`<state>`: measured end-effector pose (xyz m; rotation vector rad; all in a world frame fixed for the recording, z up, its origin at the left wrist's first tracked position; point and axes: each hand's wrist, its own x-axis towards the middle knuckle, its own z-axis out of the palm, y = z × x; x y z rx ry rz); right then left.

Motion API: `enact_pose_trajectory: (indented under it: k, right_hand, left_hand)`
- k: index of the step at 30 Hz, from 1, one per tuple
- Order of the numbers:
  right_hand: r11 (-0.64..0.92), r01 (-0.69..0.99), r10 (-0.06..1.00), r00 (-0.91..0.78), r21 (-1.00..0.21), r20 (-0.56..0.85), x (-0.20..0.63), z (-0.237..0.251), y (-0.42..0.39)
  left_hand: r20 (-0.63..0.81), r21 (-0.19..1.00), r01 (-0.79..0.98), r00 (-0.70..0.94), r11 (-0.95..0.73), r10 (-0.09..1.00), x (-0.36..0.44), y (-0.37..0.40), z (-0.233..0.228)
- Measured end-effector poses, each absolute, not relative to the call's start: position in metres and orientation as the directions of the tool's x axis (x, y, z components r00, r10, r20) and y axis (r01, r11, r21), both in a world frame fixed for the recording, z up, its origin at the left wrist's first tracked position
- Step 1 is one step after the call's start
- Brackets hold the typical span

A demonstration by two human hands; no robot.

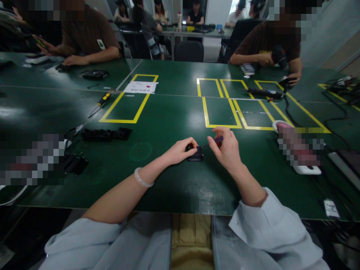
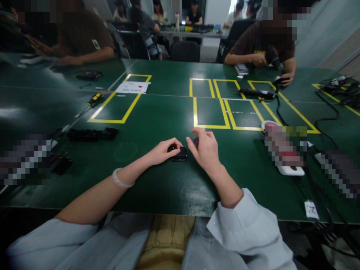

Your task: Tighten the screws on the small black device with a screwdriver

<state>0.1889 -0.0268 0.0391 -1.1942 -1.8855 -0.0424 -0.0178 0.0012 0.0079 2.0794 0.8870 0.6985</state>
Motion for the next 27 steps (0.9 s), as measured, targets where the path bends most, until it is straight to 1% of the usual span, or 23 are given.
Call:
enact_pose_trajectory:
  k: [10,21,27]
  right_hand:
    - [0.57,0.713,0.715,-0.186,-0.409,0.673,0.1898,0.0399,-0.0286]
    - [0.546,0.751,0.695,-0.158,-0.372,0.701,0.1904,0.0366,-0.026]
    - [0.544,0.735,0.71,-0.146,-0.405,0.689,0.1901,0.0372,-0.0273]
  left_hand:
    - [0.193,0.796,0.36,0.612,-0.487,0.767,-0.0175,0.0014,0.0078]
    - [0.187,0.799,0.358,0.615,-0.482,0.766,-0.0178,0.0001,0.0098]
    - [0.183,0.798,0.366,0.609,-0.478,0.772,-0.0174,0.0005,0.0086]
